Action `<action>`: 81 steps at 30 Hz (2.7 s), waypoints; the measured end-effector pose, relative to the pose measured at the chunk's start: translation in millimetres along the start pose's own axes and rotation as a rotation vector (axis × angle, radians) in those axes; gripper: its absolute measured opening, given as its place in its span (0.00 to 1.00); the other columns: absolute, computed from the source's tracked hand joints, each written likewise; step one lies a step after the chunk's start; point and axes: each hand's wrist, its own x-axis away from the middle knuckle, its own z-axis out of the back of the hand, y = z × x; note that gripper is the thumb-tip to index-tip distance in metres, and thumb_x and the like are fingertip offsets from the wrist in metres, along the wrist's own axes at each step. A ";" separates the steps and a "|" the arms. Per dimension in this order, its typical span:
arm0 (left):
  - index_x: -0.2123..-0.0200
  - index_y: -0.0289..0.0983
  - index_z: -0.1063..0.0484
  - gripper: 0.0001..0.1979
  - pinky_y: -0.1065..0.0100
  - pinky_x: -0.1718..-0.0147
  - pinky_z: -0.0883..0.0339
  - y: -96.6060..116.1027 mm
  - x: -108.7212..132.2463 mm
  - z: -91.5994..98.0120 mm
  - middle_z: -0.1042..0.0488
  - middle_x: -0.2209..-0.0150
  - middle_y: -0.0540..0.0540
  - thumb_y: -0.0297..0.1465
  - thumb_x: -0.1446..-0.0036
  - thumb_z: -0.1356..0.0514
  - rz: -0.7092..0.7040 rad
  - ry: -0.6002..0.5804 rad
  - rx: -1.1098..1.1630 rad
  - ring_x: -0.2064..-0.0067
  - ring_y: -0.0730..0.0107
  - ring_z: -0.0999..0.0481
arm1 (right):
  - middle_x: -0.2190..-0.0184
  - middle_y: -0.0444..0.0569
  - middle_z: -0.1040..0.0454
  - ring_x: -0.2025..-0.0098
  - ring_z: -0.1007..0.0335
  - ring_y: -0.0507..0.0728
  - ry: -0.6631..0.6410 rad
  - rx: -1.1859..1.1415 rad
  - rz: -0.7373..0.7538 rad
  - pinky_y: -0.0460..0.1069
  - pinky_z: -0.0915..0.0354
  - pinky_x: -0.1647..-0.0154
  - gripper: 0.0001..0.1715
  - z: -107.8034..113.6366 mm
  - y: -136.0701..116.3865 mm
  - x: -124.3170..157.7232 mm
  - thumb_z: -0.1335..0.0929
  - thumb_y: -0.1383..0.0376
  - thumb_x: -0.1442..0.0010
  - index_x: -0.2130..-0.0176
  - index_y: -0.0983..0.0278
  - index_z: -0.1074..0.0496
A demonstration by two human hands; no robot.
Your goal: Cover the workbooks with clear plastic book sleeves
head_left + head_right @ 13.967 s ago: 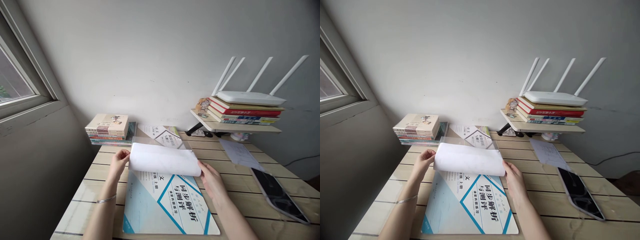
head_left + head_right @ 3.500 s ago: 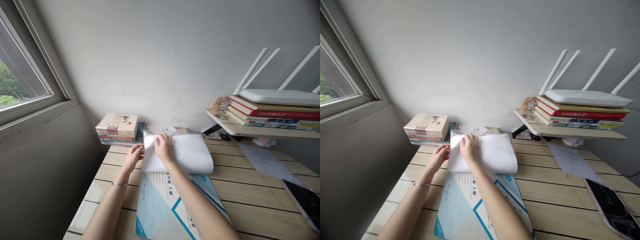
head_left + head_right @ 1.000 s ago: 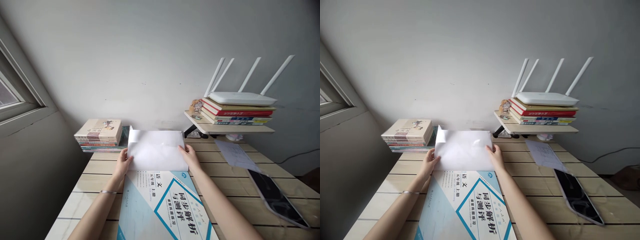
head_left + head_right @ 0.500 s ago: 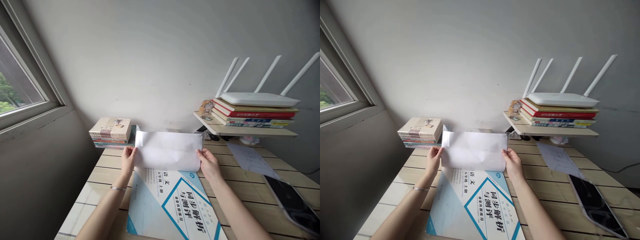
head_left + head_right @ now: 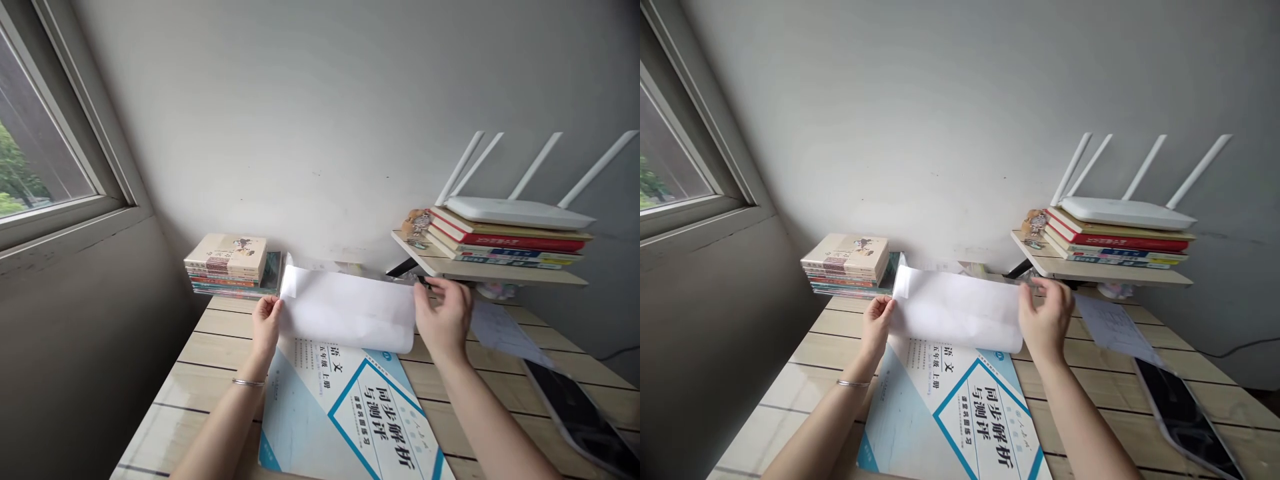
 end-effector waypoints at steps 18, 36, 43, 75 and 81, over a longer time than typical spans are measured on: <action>0.73 0.35 0.31 0.15 0.74 0.74 0.45 -0.7 6.8 -4.4 0.32 0.74 0.51 0.42 0.54 0.36 0.062 -0.025 0.080 0.74 0.76 0.38 | 0.76 0.43 0.25 0.74 0.36 0.49 -1.128 -0.139 0.208 0.43 0.45 0.73 0.11 -110.4 -149.8 -28.0 0.35 0.62 0.45 0.72 0.64 0.25; 0.70 0.34 0.29 0.17 0.74 0.74 0.42 2.8 -8.5 5.0 0.31 0.72 0.50 0.42 0.55 0.35 0.169 -0.079 0.143 0.73 0.77 0.36 | 0.67 0.50 0.29 0.64 0.33 0.55 -0.561 -0.276 0.379 0.48 0.37 0.63 0.12 -72.0 -128.3 85.9 0.41 0.69 0.37 0.61 0.64 0.30; 0.70 0.36 0.33 0.17 0.70 0.70 0.33 12.7 -16.0 35.8 0.30 0.71 0.52 0.33 0.61 0.30 0.279 -0.349 0.148 0.71 0.75 0.30 | 0.69 0.48 0.32 0.69 0.33 0.54 -0.599 -0.088 0.170 0.47 0.38 0.71 0.09 -90.3 -112.1 156.6 0.39 0.62 0.39 0.61 0.65 0.37; 0.47 0.33 0.33 0.31 0.76 0.80 0.49 19.7 -13.9 36.5 0.44 0.81 0.58 0.42 0.52 0.36 0.266 -0.610 -0.096 0.79 0.80 0.46 | 0.72 0.53 0.30 0.73 0.33 0.58 -0.567 0.430 0.431 0.54 0.37 0.69 0.25 -107.7 -136.2 174.6 0.42 0.73 0.39 0.43 0.77 0.40; 0.49 0.32 0.32 0.30 0.76 0.78 0.47 19.5 -12.7 35.4 0.49 0.81 0.59 0.42 0.53 0.36 0.277 -0.606 -0.099 0.78 0.81 0.49 | 0.77 0.52 0.29 0.75 0.31 0.58 -0.598 0.405 0.413 0.52 0.36 0.72 0.21 -108.2 -134.3 175.1 0.43 0.76 0.40 0.48 0.75 0.36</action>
